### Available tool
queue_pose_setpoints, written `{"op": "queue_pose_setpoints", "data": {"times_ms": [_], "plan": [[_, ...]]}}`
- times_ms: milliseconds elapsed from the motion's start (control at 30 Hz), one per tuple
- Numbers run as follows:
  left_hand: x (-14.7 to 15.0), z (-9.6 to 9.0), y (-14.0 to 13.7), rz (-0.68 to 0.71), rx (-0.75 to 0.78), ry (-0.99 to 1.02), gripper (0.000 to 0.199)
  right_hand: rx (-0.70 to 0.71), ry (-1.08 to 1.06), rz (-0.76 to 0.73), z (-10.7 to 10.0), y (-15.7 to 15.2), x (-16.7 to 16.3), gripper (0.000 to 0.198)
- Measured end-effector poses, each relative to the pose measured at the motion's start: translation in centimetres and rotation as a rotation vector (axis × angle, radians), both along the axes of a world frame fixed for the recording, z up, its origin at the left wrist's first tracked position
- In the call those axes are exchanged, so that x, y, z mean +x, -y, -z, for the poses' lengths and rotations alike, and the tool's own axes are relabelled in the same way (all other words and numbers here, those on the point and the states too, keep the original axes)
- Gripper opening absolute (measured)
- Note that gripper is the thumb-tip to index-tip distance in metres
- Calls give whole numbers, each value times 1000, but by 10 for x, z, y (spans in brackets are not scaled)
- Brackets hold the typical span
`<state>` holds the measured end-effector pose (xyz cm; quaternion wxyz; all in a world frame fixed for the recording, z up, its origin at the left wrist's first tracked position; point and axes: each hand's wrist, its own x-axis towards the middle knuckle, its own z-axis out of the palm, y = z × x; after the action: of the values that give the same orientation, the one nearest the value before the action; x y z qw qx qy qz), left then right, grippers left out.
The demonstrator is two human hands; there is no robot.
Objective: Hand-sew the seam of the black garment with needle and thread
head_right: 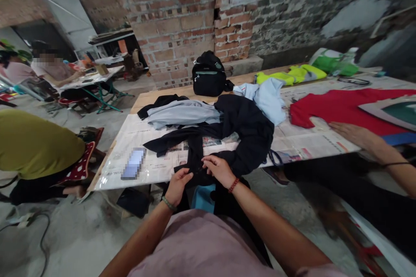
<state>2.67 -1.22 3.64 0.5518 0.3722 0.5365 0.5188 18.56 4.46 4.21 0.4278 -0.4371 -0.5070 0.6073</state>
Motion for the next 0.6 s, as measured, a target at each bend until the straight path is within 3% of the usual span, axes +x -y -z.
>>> {"op": "queue_pose_setpoints", "data": {"times_ms": [133,233,333,433,500,567,600], "plan": [[-3,5,-2,23,12,-6,19,-86,-128,-26,3,-1,2,25],[-10,-1,-17,41,73,-89,18,-93,-225,54,1,-11,-4,25],[-19,-30,-49,-1,229,-320,16,-44,-362,197,-17,-34,-15,26],[-24,-74,-84,-24,521,-657,13,57,-505,256,-52,-64,-24,26],[-26,-97,-100,-64,715,-772,15,147,-546,273,-75,-79,-26,25],[-30,-102,-106,-103,844,-857,16,220,-545,277,-86,-85,-26,25],[-32,-96,-104,-112,873,-897,16,236,-532,273,-84,-84,-26,25]]}}
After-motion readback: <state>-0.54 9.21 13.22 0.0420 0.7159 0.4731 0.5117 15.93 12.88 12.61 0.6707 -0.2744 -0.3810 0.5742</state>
